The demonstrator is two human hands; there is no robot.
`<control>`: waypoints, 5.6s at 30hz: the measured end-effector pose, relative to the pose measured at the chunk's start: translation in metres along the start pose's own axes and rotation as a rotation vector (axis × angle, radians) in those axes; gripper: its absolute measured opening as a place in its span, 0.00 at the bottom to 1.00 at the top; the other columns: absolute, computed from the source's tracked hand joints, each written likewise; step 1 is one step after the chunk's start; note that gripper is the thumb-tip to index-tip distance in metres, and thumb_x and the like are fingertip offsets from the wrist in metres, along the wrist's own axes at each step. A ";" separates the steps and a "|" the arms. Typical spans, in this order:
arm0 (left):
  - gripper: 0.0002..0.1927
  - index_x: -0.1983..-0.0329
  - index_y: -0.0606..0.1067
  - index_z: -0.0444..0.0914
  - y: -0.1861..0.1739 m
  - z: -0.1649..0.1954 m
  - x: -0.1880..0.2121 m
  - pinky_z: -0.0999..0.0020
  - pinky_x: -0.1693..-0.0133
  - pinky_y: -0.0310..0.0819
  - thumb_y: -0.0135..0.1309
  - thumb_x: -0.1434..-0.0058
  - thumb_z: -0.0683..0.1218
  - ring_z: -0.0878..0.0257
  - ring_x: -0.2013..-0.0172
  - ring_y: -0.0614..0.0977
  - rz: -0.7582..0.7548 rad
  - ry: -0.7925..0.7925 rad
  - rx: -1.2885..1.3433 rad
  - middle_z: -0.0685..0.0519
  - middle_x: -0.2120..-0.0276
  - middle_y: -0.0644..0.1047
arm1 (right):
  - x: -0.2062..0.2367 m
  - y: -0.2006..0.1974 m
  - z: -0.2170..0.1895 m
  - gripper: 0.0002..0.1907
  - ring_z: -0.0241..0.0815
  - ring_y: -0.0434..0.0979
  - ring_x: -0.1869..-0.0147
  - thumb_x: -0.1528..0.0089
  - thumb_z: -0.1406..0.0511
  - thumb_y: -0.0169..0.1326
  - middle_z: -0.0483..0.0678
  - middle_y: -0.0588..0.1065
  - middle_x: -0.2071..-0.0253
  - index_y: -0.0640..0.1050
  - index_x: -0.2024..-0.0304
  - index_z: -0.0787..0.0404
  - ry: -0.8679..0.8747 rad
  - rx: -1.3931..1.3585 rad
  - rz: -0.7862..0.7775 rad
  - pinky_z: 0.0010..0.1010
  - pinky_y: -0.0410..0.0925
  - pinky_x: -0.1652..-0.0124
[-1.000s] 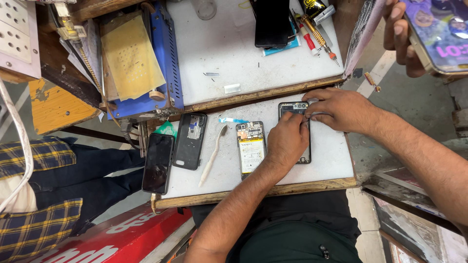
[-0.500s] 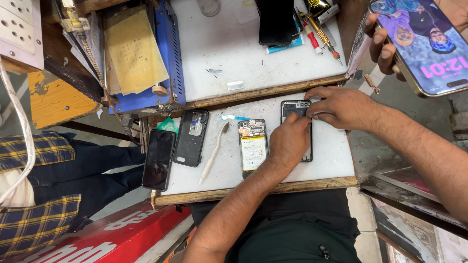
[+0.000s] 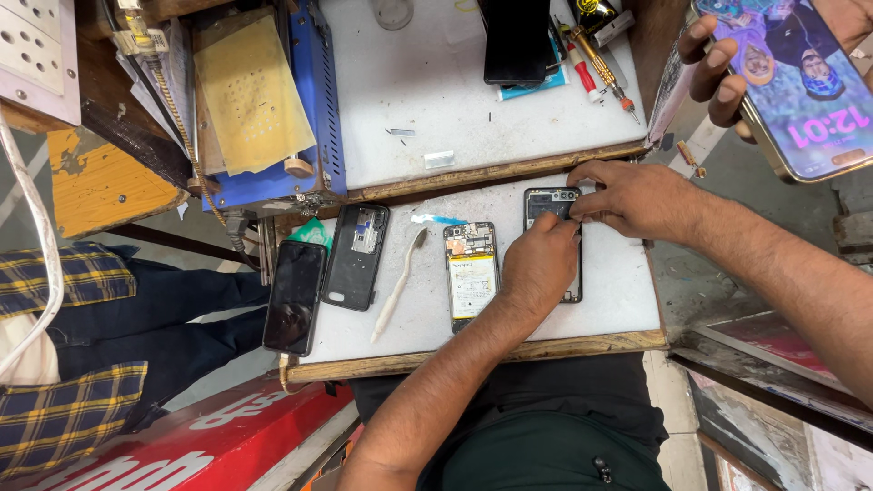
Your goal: The person works at a cluttered repair bench, handling several disassembled smartphones. They peel protective film from a phone back cover, separate a screen assembly from a chassis, and use a red-handled screwdriver on internal components. The person also picks up and places multiple phone bodies and a toothbrush on the work surface.
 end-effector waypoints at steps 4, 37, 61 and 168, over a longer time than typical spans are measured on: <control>0.08 0.55 0.79 0.34 0.003 0.004 -0.003 0.64 0.68 0.82 0.55 0.35 0.41 0.56 0.68 0.84 0.074 0.046 -0.089 0.50 0.62 0.75 | -0.001 -0.004 0.002 0.11 0.36 0.79 0.45 0.41 0.59 0.60 0.36 0.71 0.40 0.84 0.56 0.43 -0.022 -0.037 0.058 0.31 0.77 0.53; 0.28 0.30 0.64 0.32 0.026 -0.018 0.012 0.69 0.81 0.71 0.48 0.32 0.44 0.67 0.83 0.73 -0.343 -0.420 0.852 0.50 0.74 0.75 | 0.005 0.002 0.003 0.09 0.43 0.78 0.45 0.42 0.61 0.60 0.42 0.72 0.41 0.84 0.60 0.49 -0.026 -0.152 0.076 0.37 0.75 0.51; 0.24 0.34 0.66 0.34 0.026 -0.019 0.011 0.68 0.75 0.76 0.46 0.32 0.45 0.67 0.80 0.76 -0.377 -0.439 0.939 0.52 0.72 0.77 | 0.001 -0.004 -0.003 0.13 0.42 0.75 0.40 0.42 0.62 0.59 0.41 0.69 0.39 0.83 0.55 0.43 -0.044 -0.043 -0.029 0.36 0.75 0.50; 0.10 0.55 0.81 0.39 -0.012 0.001 0.003 0.58 0.61 0.80 0.54 0.38 0.43 0.54 0.61 0.83 -0.044 0.028 -0.044 0.51 0.62 0.79 | 0.013 0.022 0.007 0.11 0.39 0.75 0.45 0.43 0.56 0.62 0.37 0.77 0.55 0.85 0.58 0.46 0.059 -0.189 0.070 0.35 0.72 0.46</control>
Point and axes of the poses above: each hand's wrist, its own x-axis away from the middle knuckle, its own y-axis out of the palm, z = x × y, the point moved 5 cm from there along -x, towards the middle knuckle
